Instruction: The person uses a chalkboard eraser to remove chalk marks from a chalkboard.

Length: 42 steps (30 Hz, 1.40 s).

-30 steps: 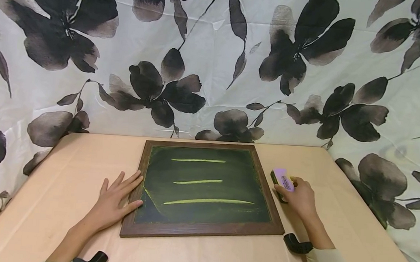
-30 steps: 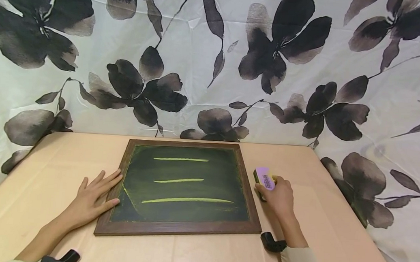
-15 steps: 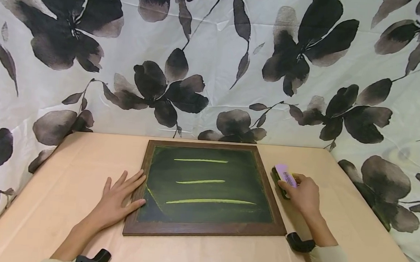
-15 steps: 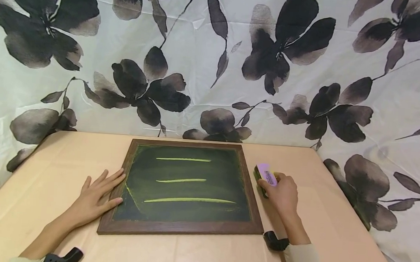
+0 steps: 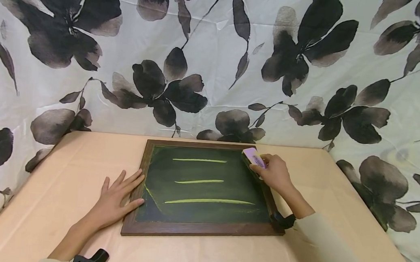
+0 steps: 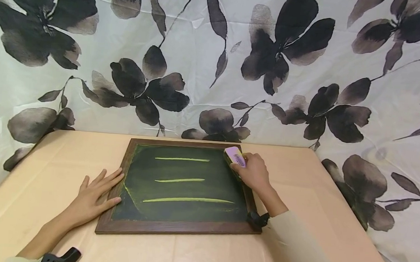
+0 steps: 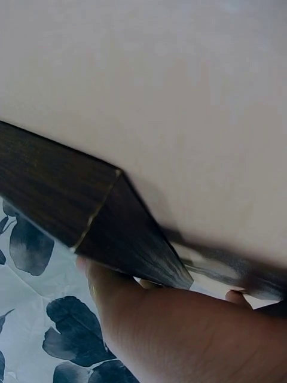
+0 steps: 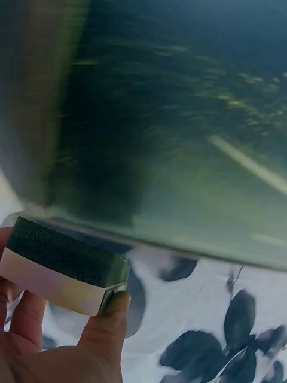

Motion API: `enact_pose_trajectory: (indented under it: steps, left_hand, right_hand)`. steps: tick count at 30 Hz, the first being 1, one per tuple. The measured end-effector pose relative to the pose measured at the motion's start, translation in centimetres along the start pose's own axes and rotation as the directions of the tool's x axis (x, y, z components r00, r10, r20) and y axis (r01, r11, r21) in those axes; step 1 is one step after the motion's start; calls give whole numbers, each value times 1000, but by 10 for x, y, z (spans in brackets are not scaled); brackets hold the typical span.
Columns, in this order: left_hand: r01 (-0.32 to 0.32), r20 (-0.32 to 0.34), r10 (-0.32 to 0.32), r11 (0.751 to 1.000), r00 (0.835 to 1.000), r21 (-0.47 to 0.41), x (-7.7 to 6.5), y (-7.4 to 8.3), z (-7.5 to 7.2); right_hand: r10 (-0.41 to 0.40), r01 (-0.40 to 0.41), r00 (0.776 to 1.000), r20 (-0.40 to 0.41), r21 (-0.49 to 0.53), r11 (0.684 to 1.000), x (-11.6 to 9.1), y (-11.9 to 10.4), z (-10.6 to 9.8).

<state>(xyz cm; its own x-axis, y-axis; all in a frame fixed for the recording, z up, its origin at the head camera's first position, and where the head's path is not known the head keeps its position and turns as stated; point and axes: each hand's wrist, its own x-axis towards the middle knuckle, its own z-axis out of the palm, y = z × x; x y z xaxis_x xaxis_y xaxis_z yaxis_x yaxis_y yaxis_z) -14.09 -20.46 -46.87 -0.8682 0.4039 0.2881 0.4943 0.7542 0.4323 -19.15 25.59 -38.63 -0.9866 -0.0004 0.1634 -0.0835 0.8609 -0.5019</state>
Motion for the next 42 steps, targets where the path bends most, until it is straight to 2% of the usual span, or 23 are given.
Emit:
enact_pose_trajectory:
  steps: [4, 8, 15, 27, 33, 42]
  left_hand:
    - [5, -10, -5, 1000, 1000, -7, -2, 0, -1]
    - [2, -14, -3, 1000, 1000, -23, -3, 0, 0]
    - [-6, -19, 5, 1000, 1000, -28, 2, 2, 2]
    - [-13, -16, 13, 1000, 1000, -17, 8, 0, -4]
    - [-5, -15, 5, 1000, 1000, -17, 6, -1, -2]
    - [-12, -22, 11, 1000, 1000, -16, 11, -3, -2]
  right_hand:
    - [-15, 17, 999, 35, -54, 998, 11, -10, 16]
    - [-1, 5, 999, 36, -107, 994, 18, -16, 29]
    - [25, -22, 1000, 15, -160, 987, 25, -20, 38]
    - [55, -48, 998, 38, -178, 983, 32, -37, 50]
    - [40, -30, 998, 49, -198, 980, 34, -50, 61]
    - [16, -5, 998, 62, -163, 987, 43, -75, 74]
